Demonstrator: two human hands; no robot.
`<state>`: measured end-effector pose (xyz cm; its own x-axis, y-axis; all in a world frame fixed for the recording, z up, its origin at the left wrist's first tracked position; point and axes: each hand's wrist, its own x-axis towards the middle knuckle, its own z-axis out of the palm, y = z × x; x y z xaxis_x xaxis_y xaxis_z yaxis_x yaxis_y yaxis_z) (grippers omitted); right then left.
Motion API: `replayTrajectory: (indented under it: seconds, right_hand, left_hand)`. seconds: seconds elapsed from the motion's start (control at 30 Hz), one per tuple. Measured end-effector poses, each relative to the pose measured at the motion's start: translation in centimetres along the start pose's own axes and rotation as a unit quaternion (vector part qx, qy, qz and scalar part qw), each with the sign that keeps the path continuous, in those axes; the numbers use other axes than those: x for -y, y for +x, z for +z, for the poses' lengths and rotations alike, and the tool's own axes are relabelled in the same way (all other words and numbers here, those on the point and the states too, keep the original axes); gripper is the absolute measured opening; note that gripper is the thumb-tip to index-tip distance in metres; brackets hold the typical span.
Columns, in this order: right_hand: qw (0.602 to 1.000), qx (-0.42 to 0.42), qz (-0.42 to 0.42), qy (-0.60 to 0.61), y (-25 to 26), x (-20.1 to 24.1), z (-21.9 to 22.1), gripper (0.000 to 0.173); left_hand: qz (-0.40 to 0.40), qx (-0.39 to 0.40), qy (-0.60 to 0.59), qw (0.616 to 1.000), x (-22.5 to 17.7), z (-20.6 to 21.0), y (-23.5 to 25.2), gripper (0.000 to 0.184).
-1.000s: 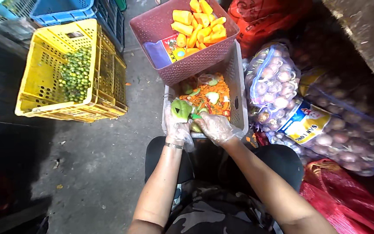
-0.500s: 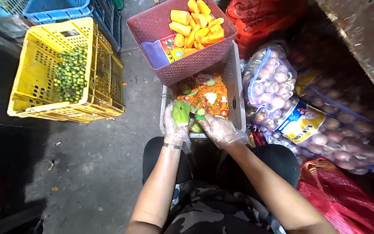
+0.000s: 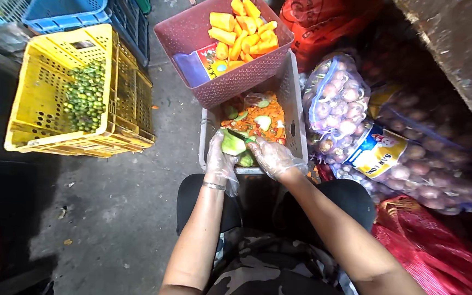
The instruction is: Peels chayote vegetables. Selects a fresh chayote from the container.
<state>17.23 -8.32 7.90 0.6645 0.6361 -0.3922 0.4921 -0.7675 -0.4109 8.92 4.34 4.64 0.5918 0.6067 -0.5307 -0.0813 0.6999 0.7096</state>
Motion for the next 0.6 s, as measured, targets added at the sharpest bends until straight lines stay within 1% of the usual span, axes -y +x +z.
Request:
replayTrajectory:
  seconds: [0.1, 0.2, 0.23, 0.33, 0.43, 0.53, 0.6]
  right_hand:
    - [1.0, 0.002, 0.0, -0.007, -0.7, -0.2, -0.1, 0.047]
    - [1.0, 0.012, 0.008, 0.012, -1.1, -0.6, -0.6, 0.044]
    - [1.0, 0.016, 0.009, 0.021, -1.1, -0.8, -0.8, 0.044]
    - [0.999, 0.035, 0.006, 0.027, -1.1, -1.6, -1.0, 0.05]
    - [0.999, 0.034, -0.004, 0.0, -1.5, -1.9, -1.2, 0.052]
    - [1.0, 0.028, -0.01, -0.005, -1.9, -1.4, -1.5, 0.051]
    - [0.999, 0.027, -0.009, -0.021, -2.1, -1.6, -1.9, 0.051]
  left_hand:
    - [0.043, 0.025, 0.069, 0.996, 1.0, -0.3, 0.2, 0.038]
    - [0.026, 0.067, 0.105, 0.992, 0.5, -0.1, -0.4, 0.057]
    - [0.022, 0.07, 0.115, 0.991, 0.5, 0.0, -0.5, 0.059]
    - [0.037, 0.054, 0.136, 0.989, 1.0, 0.0, -0.1, 0.047]
    - [0.032, 0.044, 0.108, 0.993, 1.0, 0.1, 0.1, 0.036]
    - [-0.009, 0.046, 0.063, 0.997, 0.7, 0.4, -0.3, 0.032]
    - [0.003, 0.043, 0.058, 0.997, 0.9, 0.4, -0.2, 0.032]
